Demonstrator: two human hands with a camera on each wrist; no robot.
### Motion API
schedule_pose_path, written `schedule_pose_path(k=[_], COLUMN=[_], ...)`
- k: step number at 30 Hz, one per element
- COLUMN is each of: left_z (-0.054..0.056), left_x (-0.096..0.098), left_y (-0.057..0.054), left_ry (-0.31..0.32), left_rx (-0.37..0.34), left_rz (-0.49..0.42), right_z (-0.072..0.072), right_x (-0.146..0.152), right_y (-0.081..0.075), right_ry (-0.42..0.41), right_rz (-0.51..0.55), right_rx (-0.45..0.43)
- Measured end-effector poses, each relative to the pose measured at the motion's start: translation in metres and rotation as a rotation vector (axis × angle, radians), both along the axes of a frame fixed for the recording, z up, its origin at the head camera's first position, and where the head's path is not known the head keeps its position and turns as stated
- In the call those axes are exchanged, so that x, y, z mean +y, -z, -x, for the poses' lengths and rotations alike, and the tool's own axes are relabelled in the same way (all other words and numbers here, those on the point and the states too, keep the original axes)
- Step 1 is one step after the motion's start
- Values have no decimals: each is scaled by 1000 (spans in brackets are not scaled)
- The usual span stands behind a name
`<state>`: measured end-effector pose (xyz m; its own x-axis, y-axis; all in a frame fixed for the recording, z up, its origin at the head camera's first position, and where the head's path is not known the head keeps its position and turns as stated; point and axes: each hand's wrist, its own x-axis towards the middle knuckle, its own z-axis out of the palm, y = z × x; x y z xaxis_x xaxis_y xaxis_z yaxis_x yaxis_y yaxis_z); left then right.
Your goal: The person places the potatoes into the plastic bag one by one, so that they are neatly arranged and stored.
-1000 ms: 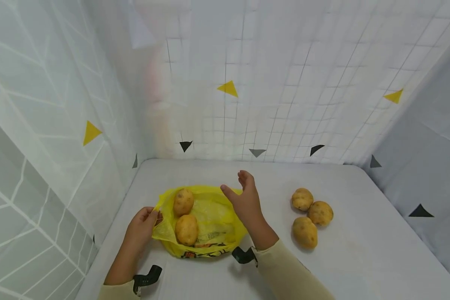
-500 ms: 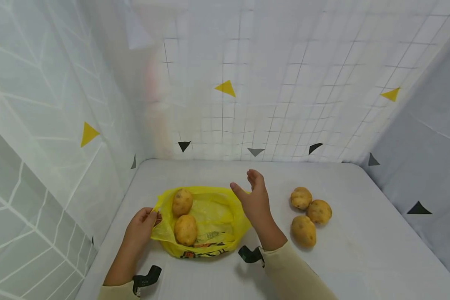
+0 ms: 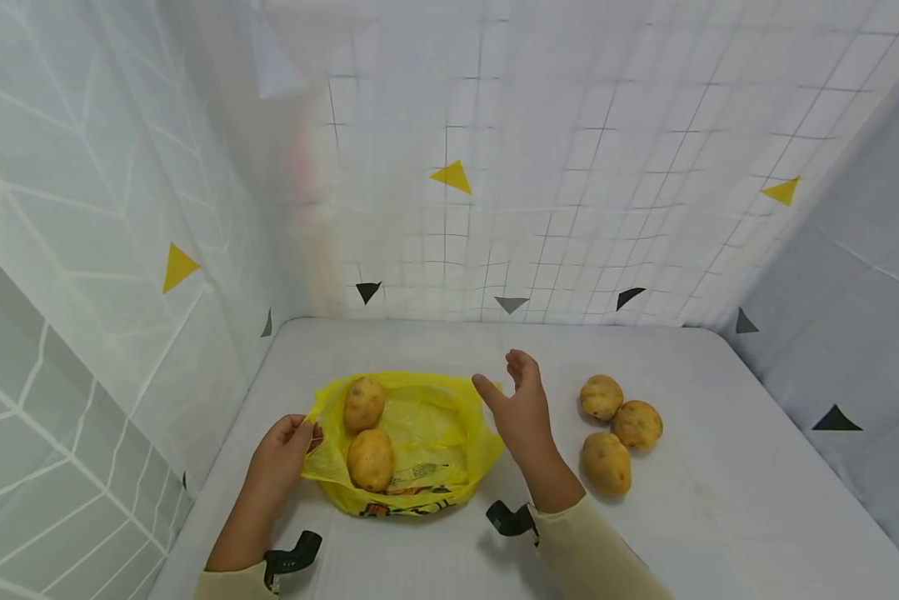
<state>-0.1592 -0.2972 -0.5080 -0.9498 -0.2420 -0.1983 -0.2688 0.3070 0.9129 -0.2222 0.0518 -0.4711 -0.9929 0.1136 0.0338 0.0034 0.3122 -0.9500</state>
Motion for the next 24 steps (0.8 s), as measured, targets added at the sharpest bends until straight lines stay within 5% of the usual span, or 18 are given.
schedule_pose_path(k=[24], left_z=[2], left_x=[0], left_y=[3], left_ry=[0], left_rx=[-2], left_rz=[0], right_z=[-11], right_x=[34], right_y=[16], right_ry=[46], right_rz=[1], right_rx=[-85])
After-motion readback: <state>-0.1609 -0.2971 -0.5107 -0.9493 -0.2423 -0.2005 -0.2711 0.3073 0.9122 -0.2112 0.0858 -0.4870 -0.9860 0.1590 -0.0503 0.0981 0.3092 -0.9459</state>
